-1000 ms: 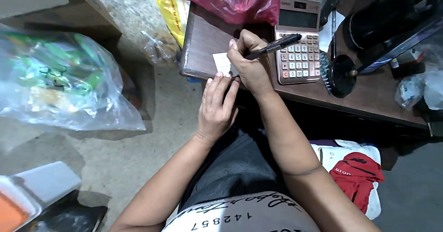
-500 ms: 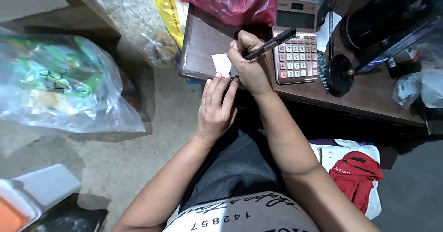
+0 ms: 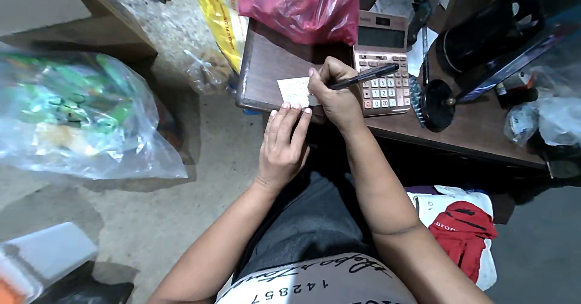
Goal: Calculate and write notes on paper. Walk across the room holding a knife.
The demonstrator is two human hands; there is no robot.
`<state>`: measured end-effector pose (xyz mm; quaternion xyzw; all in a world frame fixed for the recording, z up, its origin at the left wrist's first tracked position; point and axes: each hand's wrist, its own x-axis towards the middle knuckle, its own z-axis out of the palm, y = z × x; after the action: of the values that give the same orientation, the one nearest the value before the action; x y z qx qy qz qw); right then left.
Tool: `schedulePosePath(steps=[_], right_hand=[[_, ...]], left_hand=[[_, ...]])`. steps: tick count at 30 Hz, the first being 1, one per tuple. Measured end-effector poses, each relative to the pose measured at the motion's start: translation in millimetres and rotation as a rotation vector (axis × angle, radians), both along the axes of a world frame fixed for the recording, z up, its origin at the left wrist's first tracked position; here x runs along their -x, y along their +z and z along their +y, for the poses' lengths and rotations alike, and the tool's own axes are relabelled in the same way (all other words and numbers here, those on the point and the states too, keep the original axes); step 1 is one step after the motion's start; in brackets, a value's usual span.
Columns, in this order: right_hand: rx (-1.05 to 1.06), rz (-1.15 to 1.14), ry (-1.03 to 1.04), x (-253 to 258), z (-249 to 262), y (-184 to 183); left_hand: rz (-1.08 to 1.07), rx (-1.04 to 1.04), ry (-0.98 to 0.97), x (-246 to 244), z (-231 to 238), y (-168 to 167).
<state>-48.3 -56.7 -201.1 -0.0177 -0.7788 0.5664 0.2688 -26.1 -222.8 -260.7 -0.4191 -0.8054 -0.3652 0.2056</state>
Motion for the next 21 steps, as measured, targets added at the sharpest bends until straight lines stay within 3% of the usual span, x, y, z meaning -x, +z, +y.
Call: schedulePosePath(steps=[13,18,21], right_hand=[[0.008,-0.020,-0.056,0.7,0.7,2.1],[-0.070,0.058,0.021,-0.3,-0.9,-1.2],[-0.047,0.052,-0.048,-0.2,-1.3,-1.5]], left_hand=[[0.001,0.018,-0.003,0.2,-1.3,0.2],[-0.008,0.012,-0.009,0.3,-0.7,0.5],[-0.006,0.019,-0.005,0.4,-0.6,1.1]])
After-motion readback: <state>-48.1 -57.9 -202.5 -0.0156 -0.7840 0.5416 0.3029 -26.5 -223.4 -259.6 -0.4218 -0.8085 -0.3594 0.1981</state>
